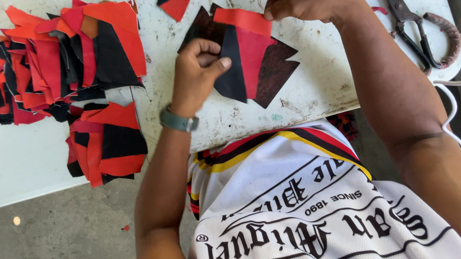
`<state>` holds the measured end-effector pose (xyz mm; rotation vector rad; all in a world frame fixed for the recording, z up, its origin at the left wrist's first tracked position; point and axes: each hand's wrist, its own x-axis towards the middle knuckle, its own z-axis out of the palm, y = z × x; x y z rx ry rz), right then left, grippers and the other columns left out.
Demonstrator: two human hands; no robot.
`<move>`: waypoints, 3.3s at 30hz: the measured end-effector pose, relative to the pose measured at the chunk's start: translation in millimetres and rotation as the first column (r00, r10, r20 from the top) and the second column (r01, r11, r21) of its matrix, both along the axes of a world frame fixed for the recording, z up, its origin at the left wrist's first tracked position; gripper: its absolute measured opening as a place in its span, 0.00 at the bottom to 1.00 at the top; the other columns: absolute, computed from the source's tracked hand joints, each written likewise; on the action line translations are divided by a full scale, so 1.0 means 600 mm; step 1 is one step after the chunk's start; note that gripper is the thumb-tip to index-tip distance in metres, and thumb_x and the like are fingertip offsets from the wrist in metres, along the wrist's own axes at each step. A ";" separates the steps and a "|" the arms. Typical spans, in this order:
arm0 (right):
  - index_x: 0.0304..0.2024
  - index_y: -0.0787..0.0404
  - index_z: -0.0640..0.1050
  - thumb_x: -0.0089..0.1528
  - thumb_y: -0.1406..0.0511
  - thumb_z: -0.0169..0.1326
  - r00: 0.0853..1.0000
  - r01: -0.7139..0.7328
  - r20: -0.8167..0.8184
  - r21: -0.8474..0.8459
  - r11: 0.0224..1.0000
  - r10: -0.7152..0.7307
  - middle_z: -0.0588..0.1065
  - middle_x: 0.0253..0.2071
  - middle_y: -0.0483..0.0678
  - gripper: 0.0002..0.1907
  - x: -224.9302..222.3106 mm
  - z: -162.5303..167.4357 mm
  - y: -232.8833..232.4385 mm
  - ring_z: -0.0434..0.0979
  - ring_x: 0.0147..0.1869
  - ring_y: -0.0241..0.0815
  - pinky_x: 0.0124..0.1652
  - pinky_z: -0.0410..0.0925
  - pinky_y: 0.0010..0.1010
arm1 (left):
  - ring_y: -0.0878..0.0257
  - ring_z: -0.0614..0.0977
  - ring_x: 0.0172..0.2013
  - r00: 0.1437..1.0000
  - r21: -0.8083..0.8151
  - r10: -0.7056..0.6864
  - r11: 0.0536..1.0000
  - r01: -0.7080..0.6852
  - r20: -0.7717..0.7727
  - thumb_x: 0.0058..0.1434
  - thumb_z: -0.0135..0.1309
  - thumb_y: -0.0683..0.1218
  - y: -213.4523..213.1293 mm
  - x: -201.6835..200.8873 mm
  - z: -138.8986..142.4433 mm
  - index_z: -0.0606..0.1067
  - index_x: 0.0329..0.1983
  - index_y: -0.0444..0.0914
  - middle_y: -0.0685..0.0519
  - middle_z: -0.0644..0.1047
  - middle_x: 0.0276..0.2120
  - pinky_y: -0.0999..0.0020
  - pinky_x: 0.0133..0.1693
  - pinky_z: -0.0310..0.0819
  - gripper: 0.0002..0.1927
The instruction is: The person picks red and black fabric scraps from a pile on the table and layers them one by one onto a dark backing board, pressing each piece down to build up a covering of overlapping scraps across the board.
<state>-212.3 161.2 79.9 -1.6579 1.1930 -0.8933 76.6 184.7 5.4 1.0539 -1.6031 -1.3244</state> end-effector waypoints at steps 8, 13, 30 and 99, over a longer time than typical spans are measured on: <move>0.47 0.63 0.80 0.46 0.67 0.70 0.828 0.132 -0.554 0.047 0.990 -0.084 0.82 0.37 0.54 0.26 0.012 -0.037 -0.008 0.83 0.41 0.45 0.43 0.75 0.36 | 0.62 0.87 0.33 0.878 -0.119 -0.023 0.989 0.091 0.479 0.50 0.71 0.42 -0.077 -0.009 -0.003 0.79 0.35 0.35 0.48 0.84 0.30 0.68 0.36 0.81 0.13; 0.47 0.65 0.79 0.49 0.69 0.68 0.840 0.131 -0.536 0.043 0.990 -0.088 0.82 0.37 0.53 0.23 0.009 -0.041 -0.004 0.83 0.40 0.44 0.40 0.75 0.35 | 0.63 0.87 0.33 0.858 -0.088 -0.009 0.994 0.064 0.513 0.51 0.72 0.43 -0.067 -0.017 0.008 0.80 0.38 0.36 0.49 0.85 0.32 0.69 0.36 0.81 0.14; 0.54 0.72 0.78 0.68 0.71 0.66 0.932 -0.041 -0.361 -0.078 0.996 0.010 0.79 0.42 0.51 0.15 -0.054 -0.118 0.007 0.78 0.45 0.35 0.45 0.72 0.26 | 0.65 0.85 0.41 0.800 -0.244 0.525 0.849 -0.469 0.290 0.61 0.69 0.39 0.175 0.328 0.118 0.76 0.43 0.34 0.50 0.83 0.39 0.71 0.44 0.82 0.13; 0.74 0.55 0.62 0.63 0.60 0.65 0.785 0.006 -0.532 -0.506 0.862 -0.318 0.57 0.74 0.57 0.40 0.185 -0.057 -0.202 0.55 0.75 0.65 0.67 0.56 0.58 | 0.63 0.88 0.33 0.948 -0.117 0.259 0.964 -0.241 0.184 0.51 0.64 0.44 -0.335 0.034 0.032 0.82 0.39 0.35 0.49 0.84 0.32 0.70 0.32 0.85 0.13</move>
